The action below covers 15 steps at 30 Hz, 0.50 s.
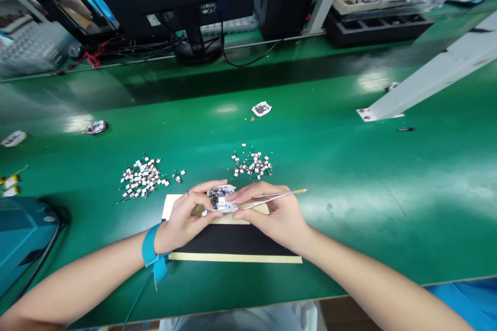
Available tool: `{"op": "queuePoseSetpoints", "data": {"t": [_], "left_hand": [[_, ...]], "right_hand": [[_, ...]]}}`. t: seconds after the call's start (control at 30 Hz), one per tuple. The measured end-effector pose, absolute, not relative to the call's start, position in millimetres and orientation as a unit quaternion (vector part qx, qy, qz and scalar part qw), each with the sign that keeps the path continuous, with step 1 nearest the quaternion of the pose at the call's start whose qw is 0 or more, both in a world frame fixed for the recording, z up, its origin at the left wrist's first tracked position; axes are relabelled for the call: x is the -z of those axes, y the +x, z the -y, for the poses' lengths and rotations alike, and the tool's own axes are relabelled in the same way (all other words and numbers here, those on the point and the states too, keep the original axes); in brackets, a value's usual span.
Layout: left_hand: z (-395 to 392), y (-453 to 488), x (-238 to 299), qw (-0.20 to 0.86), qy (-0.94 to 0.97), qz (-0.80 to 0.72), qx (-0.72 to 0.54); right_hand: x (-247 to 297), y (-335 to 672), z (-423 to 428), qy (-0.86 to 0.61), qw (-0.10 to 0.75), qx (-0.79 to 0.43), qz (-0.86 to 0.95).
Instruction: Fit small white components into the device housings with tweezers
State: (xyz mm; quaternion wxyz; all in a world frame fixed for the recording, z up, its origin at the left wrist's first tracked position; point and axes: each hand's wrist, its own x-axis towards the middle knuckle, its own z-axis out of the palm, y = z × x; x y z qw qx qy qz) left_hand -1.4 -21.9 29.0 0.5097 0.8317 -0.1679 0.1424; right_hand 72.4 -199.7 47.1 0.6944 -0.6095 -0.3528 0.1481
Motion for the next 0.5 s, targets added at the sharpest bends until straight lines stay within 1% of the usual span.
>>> {"op": "queuePoseSetpoints", "data": {"t": [0.33, 0.5], "left_hand": [[20.7, -0.6, -30.8, 0.465, 0.838, 0.214, -0.192], [19.3, 0.6, -30.8, 0.478, 0.832, 0.206, -0.193]], "right_hand": [[-47.3, 62.2, 195.9, -0.610, 0.708, -0.112, 0.338], [-46.8, 62.1, 198.9, -0.599, 0.719, -0.103, 0.337]]}}
